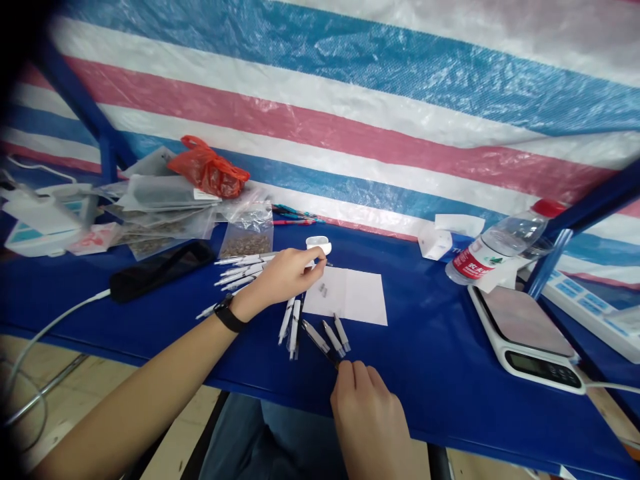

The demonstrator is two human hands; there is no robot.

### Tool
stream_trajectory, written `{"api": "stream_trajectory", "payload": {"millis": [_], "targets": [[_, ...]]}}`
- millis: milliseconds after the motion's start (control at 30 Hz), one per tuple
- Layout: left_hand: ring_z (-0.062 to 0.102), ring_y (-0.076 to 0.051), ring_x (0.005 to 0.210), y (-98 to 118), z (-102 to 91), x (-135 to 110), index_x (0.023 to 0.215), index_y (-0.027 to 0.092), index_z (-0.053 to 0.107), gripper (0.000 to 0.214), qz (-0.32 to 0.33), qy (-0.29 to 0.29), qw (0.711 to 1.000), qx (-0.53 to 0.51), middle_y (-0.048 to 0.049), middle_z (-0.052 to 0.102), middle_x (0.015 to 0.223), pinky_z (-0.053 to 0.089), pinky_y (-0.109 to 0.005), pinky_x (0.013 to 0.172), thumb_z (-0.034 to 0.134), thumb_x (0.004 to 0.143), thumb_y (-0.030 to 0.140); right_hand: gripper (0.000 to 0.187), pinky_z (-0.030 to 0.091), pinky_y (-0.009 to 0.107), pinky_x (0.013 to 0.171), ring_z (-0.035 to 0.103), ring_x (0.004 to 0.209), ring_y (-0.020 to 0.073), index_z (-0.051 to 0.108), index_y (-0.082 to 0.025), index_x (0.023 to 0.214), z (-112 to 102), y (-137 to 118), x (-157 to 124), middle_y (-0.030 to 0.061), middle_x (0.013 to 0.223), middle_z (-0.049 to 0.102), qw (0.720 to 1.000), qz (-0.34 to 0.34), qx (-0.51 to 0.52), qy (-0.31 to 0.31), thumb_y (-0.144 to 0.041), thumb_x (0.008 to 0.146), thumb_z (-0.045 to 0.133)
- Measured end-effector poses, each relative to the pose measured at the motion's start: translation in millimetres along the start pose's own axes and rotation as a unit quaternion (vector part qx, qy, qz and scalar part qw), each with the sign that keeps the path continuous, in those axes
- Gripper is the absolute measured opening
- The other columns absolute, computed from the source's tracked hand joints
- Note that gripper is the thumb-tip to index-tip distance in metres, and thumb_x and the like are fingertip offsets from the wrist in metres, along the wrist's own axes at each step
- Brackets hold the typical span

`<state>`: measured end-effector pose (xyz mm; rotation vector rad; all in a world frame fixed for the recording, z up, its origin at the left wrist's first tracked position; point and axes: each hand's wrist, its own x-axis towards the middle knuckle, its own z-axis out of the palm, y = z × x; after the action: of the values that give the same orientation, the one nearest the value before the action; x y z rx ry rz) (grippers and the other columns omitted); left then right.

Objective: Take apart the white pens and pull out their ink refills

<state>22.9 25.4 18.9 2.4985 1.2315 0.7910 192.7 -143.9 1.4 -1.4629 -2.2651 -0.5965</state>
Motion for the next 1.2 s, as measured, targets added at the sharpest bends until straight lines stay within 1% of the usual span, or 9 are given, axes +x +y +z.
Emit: {"api": "stream_trajectory", "payload": {"millis": [167, 267, 367, 500, 667, 767, 900, 1033, 1200], "targets": [[0.052, -0.014, 0.051, 1, -0.9, 1, 0.089, 0.020, 0.064, 0.016, -0.001, -0.005, 1.000, -0.003, 0.0040, 0.055, 0.057, 0.027, -0.026, 0.054, 0.049, 0.094, 0.021, 0.036, 0.037, 0.024, 0.040, 0.059, 0.046, 0.0145, 0.053, -0.022, 0.070, 2, 9, -18, -0.0003, 0.056, 0.056, 0.998, -0.010, 0.048, -0.035, -0.011, 0.099, 0.036], [0.054, -0.015, 0.053, 3, -1.5, 0, 0.089, 0.020, 0.064, 0.015, -0.003, -0.015, 1.000, -0.006, 0.0036, 0.056, 0.058, 0.029, -0.026, 0.055, 0.050, 0.094, 0.020, 0.024, 0.038, 0.023, 0.040, 0.060, 0.046, 0.0131, 0.057, -0.023, 0.077, 4, 15, -28, -0.0022, 0.058, 0.060, 0.996, 0.029, 0.081, -0.002, -0.014, 0.094, 0.043], [0.058, -0.016, 0.057, 6, -2.5, -1, 0.090, 0.020, 0.065, 0.014, -0.005, -0.018, 1.000, 0.001, 0.0032, 0.059, 0.060, 0.029, -0.026, 0.056, 0.052, 0.093, 0.019, 0.015, 0.038, 0.021, 0.039, 0.057, 0.040, 0.0109, 0.057, -0.024, 0.078, -1, 17, -27, -0.0068, 0.052, 0.058, 0.983, 0.088, 0.155, -0.036, -0.018, 0.088, 0.048], [0.062, -0.017, 0.061, 10, -5.7, -1, 0.091, 0.020, 0.066, 0.014, -0.009, -0.026, 1.000, 0.011, 0.0021, 0.063, 0.063, 0.031, -0.026, 0.057, 0.052, 0.094, 0.020, 0.014, 0.045, 0.018, 0.046, 0.057, 0.043, 0.0103, 0.057, -0.025, 0.074, -26, 18, -5, -0.0076, 0.053, 0.058, 0.918, 0.224, 0.310, -0.108, -0.027, 0.087, 0.051], [0.065, -0.017, 0.064, 15, -6.7, -2, 0.090, 0.020, 0.069, 0.013, -0.001, -0.049, 0.999, 0.002, 0.0011, 0.069, 0.068, 0.035, -0.025, 0.059, 0.056, 0.092, 0.020, 0.018, 0.053, 0.019, 0.050, 0.062, 0.049, 0.0136, 0.063, -0.025, 0.072, -55, 32, 52, -0.0031, 0.059, 0.066, 0.827, 0.310, 0.470, -0.006, -0.040, 0.081, 0.071], [0.065, -0.016, 0.062, 17, -5.4, -3, 0.091, 0.020, 0.070, 0.013, 0.008, -0.048, 0.999, -0.009, 0.0008, 0.071, 0.070, 0.037, -0.024, 0.059, 0.057, 0.092, 0.021, 0.017, 0.058, 0.022, 0.057, 0.066, 0.057, 0.0161, 0.073, -0.023, 0.072, -41, 47, 90, 0.0008, 0.066, 0.070, 0.831, 0.264, 0.488, 0.034, -0.038, 0.076, 0.080], [0.067, -0.017, 0.064, 17, -5.1, -2, 0.091, 0.020, 0.071, 0.013, 0.000, -0.030, 0.999, -0.036, -0.0002, 0.073, 0.072, 0.040, -0.023, 0.060, 0.058, 0.090, 0.020, 0.022, 0.062, 0.031, 0.065, 0.071, 0.070, 0.0222, 0.079, -0.021, 0.078, 1, 62, 120, 0.0061, 0.079, 0.076, 0.830, 0.207, 0.516, 0.038, -0.043, 0.075, 0.082], [0.068, -0.017, 0.066, 14, -6.1, -1, 0.090, 0.019, 0.074, 0.014, -0.003, -0.024, 0.998, -0.062, -0.0011, 0.074, 0.075, 0.042, -0.024, 0.062, 0.059, 0.088, 0.018, 0.021, 0.062, 0.034, 0.064, 0.071, 0.072, 0.0242, 0.080, -0.022, 0.077, 30, 65, 116, 0.0070, 0.079, 0.076, 0.805, 0.221, 0.549, 0.035, -0.042, 0.073, 0.084], [0.069, -0.019, 0.069, 15, -6.9, -1, 0.088, 0.017, 0.074, 0.013, 0.000, -0.038, 0.998, -0.042, -0.0030, 0.074, 0.074, 0.041, -0.025, 0.061, 0.062, 0.088, 0.021, 0.016, 0.058, 0.030, 0.058, 0.066, 0.064, 0.0188, 0.080, -0.023, 0.080, 42, 59, 101, 0.0045, 0.076, 0.073, 0.775, 0.203, 0.596, 0.053, -0.039, 0.081, 0.079]]}}
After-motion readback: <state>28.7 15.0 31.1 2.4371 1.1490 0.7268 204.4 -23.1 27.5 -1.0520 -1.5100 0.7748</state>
